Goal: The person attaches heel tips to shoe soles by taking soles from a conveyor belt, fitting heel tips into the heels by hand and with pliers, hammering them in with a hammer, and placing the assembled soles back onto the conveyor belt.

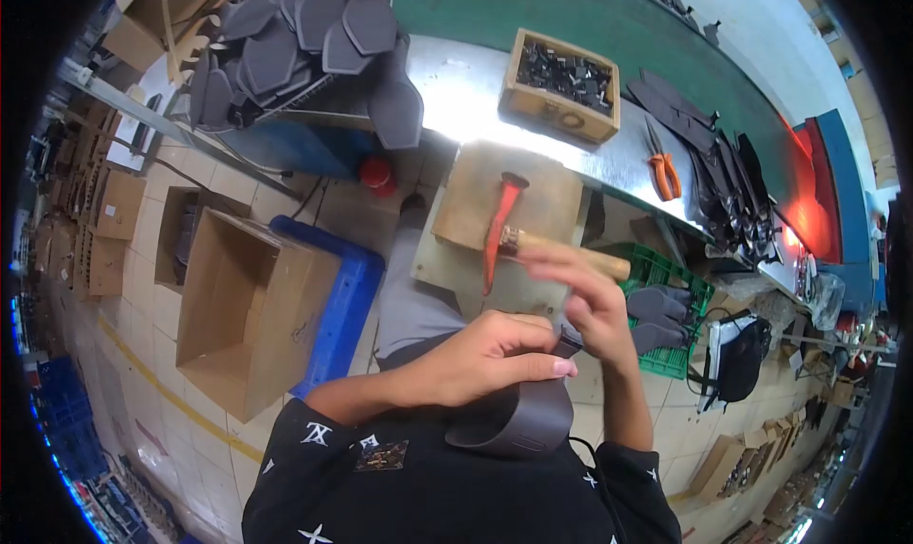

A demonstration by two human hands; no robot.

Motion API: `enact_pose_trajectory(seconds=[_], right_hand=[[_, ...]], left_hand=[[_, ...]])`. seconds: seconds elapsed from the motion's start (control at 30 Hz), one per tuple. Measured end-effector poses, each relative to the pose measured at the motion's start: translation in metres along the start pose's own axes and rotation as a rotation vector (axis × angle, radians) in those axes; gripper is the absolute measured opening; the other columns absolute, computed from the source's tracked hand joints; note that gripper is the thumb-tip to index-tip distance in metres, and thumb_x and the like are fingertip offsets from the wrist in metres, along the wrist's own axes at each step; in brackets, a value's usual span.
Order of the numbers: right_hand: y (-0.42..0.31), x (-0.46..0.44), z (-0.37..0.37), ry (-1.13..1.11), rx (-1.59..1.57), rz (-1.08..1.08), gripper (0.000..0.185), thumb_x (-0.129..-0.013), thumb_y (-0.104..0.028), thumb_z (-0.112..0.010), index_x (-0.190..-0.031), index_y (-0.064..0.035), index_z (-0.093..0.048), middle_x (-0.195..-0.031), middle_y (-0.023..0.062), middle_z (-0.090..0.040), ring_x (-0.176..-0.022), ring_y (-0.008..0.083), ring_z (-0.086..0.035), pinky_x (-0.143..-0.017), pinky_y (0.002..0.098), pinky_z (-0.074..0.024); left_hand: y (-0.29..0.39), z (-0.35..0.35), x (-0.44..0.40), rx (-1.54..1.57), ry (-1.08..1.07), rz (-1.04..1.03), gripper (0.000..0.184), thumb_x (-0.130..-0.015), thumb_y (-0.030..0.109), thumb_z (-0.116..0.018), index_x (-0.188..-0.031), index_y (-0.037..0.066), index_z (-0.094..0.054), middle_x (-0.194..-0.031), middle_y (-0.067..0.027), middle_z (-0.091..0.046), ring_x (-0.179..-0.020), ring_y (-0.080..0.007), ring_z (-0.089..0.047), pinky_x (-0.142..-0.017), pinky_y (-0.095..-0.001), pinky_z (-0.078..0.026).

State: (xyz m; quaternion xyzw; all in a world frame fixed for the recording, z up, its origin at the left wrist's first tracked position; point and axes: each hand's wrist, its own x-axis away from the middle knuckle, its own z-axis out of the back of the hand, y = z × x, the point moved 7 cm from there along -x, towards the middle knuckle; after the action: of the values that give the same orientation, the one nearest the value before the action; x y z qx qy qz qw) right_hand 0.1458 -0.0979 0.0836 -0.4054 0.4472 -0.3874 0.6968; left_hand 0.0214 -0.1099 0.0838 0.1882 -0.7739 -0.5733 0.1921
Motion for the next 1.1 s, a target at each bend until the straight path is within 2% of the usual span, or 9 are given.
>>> enact_pose_trajectory(seconds=[0.07,0.17,0.3,0.43,0.57,0.63,0.7,0.97,1.1], right_hand=[[0.005,0.027,-0.018,0.025,-0.667,-0.107,0.064,-0.100,-0.059,-0.048,-0.106,0.0026,-0.065,-0.105,0.0185,-0.069,-0.111,0.0331,-0.062,-0.098,0.0496,-0.0466],[0.000,0.036,-0.028,0.163,-0.729,-0.136,0.061,-0.096,-0.062,-0.051,-0.093,-0.0015,-0.063,-0.095,0.0169,-0.069,-0.103,0.0311,-0.063,-0.092,0.0464,-0.0497],[0.030,0.028,0.069,0.541,0.054,-0.269,0.029,-0.105,-0.027,-0.054,-0.108,-0.0001,-0.065,-0.104,0.0113,-0.069,-0.096,0.0243,-0.064,-0.087,0.0356,-0.0504],[0.119,-0.001,0.208,0.603,1.676,-0.234,0.038,-0.096,-0.037,-0.064,-0.111,-0.0012,-0.065,-0.118,0.0208,-0.065,-0.104,0.0364,-0.063,-0.085,0.0385,-0.0511],[0.195,-0.011,0.256,0.431,1.477,-0.214,0.040,-0.097,-0.040,-0.060,-0.110,-0.0028,-0.066,-0.112,0.0188,-0.064,-0.095,0.0362,-0.061,-0.074,0.0422,-0.0500],[0.199,0.004,0.282,0.497,0.990,-0.504,0.037,-0.099,-0.035,-0.059,-0.114,-0.0017,-0.065,-0.106,0.0147,-0.066,-0.089,0.0284,-0.063,-0.072,0.0379,-0.0487],[0.156,0.017,0.254,0.905,-0.137,-0.308,0.033,-0.098,-0.028,-0.059,-0.112,0.0003,-0.066,-0.097,0.0098,-0.066,-0.081,0.0198,-0.062,-0.072,0.0352,-0.0474],[-0.013,0.056,0.079,0.002,-0.184,-0.412,0.025,-0.085,-0.007,-0.068,-0.107,0.0028,-0.063,-0.153,0.0205,-0.041,-0.132,0.0294,-0.051,-0.103,0.0475,-0.0449],[-0.050,0.063,0.068,-0.365,0.481,-0.364,0.024,-0.078,0.005,-0.064,-0.101,-0.0012,-0.063,-0.158,0.0200,-0.036,-0.143,0.0373,-0.040,-0.116,0.0572,-0.0285]], left_hand=[[-0.011,-0.010,0.003,0.170,-0.054,0.171,0.034,-0.102,0.029,-0.059,-0.093,-0.002,-0.067,-0.086,-0.0038,-0.063,-0.088,-0.0100,-0.057,-0.083,-0.0285,-0.045],[-0.015,-0.023,0.001,0.381,-0.132,0.157,0.034,-0.104,0.029,-0.055,-0.104,-0.002,-0.068,-0.098,-0.0067,-0.067,-0.102,-0.0140,-0.060,-0.098,-0.0298,-0.043],[-0.018,-0.022,-0.007,0.383,-0.197,0.210,0.033,-0.105,0.027,-0.050,-0.107,-0.002,-0.065,-0.108,-0.0096,-0.067,-0.109,-0.0158,-0.060,-0.103,-0.0319,-0.042],[-0.020,-0.010,-0.018,0.299,-0.042,0.176,0.027,-0.102,0.023,-0.051,-0.103,-0.001,-0.064,-0.106,-0.0115,-0.067,-0.104,-0.0186,-0.061,-0.095,-0.0325,-0.045],[-0.015,-0.003,-0.023,0.229,0.019,0.141,0.027,-0.102,0.024,-0.051,-0.104,0.000,-0.064,-0.106,-0.0103,-0.067,-0.103,-0.0172,-0.061,-0.095,-0.0313,-0.045],[-0.014,0.001,-0.021,0.164,0.041,0.132,0.028,-0.103,0.025,-0.051,-0.105,0.000,-0.065,-0.106,-0.0094,-0.067,-0.103,-0.0162,-0.060,-0.095,-0.0304,-0.044],[-0.013,0.004,-0.022,0.123,0.048,0.110,0.030,-0.103,0.027,-0.050,-0.107,0.000,-0.065,-0.107,-0.0080,-0.066,-0.104,-0.0152,-0.058,-0.096,-0.0300,-0.043],[-0.017,-0.002,-0.027,0.059,-0.024,0.107,0.031,-0.104,0.027,-0.050,-0.109,-0.001,-0.063,-0.106,-0.0075,-0.065,-0.106,-0.0159,-0.058,-0.099,-0.0315,-0.042],[-0.021,-0.006,-0.029,0.037,-0.061,0.149,0.030,-0.105,0.025,-0.050,-0.111,-0.002,-0.061,-0.107,-0.0083,-0.065,-0.108,-0.0168,-0.058,-0.101,-0.0323,-0.042]])
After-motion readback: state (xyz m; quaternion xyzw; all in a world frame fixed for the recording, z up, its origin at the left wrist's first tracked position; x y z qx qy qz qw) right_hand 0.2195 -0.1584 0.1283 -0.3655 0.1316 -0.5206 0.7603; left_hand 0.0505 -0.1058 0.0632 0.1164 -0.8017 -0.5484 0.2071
